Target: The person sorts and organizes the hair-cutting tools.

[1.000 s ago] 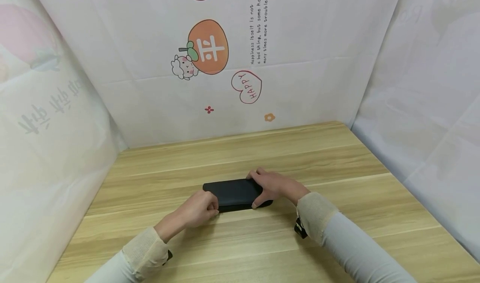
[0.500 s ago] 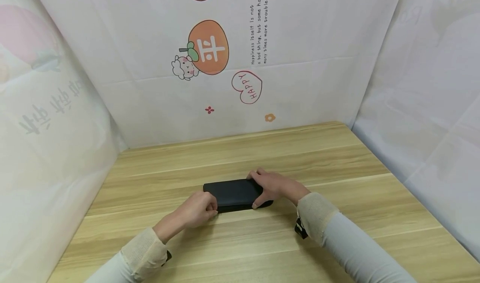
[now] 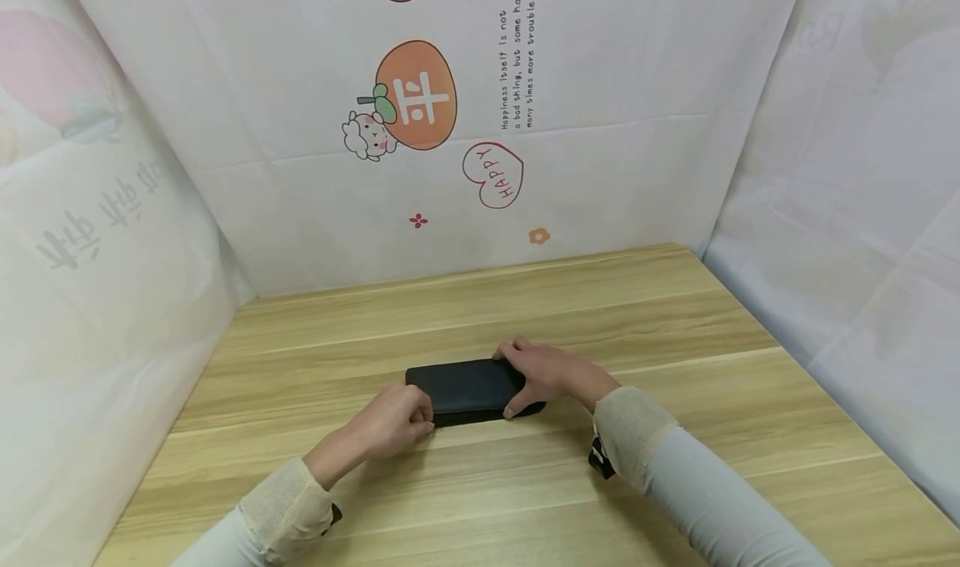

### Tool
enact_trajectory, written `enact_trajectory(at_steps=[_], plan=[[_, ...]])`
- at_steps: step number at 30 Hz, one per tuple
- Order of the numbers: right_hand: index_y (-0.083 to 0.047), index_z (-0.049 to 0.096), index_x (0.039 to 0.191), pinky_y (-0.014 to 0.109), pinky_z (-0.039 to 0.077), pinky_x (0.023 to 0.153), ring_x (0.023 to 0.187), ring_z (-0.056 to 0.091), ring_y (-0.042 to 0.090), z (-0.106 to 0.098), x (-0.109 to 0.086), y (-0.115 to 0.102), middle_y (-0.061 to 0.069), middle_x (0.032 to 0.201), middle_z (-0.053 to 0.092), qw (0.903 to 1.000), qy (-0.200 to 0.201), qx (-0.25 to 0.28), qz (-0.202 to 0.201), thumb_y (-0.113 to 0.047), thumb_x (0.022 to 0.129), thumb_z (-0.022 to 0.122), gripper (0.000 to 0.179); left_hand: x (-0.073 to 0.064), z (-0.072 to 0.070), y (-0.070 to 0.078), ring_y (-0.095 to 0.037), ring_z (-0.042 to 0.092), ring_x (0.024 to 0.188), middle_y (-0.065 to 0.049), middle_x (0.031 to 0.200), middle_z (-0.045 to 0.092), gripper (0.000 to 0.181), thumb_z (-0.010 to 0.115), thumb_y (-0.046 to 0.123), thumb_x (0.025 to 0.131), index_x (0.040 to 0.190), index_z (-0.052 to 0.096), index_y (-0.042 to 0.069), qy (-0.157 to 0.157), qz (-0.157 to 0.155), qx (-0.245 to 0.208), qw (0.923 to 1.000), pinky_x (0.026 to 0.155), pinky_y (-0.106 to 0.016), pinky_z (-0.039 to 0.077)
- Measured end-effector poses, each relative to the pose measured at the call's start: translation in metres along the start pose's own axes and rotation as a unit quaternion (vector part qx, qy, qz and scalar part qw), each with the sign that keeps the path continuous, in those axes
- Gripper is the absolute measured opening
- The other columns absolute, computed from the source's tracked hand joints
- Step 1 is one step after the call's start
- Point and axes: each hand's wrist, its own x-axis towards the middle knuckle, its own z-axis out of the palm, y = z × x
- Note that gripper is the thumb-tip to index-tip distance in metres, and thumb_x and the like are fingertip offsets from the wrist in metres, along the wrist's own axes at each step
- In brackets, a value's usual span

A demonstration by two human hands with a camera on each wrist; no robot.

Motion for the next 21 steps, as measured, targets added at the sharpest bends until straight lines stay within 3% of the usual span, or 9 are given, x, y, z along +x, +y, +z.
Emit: enact_trajectory(at_steps=[21], plan=[[-0.019,0.041,0.146,0.049,0.046,0.099,0.110,0.058,0.027,0.0000,0.0002,0.0000,0.006,0.137,0.044,1.0000,-0.001,0.002,0.000,-0.048,0.081,0.086,0.084,-0.0043,-0.0035,0.0009,-0.004,0.050,0.053,0.008,0.062,0.058,0.016,0.073,0.002,0.091,0.076,0.073,0.008,-0.002,-0.013,-0.006,0.9999,0.055,-0.022,0.046]])
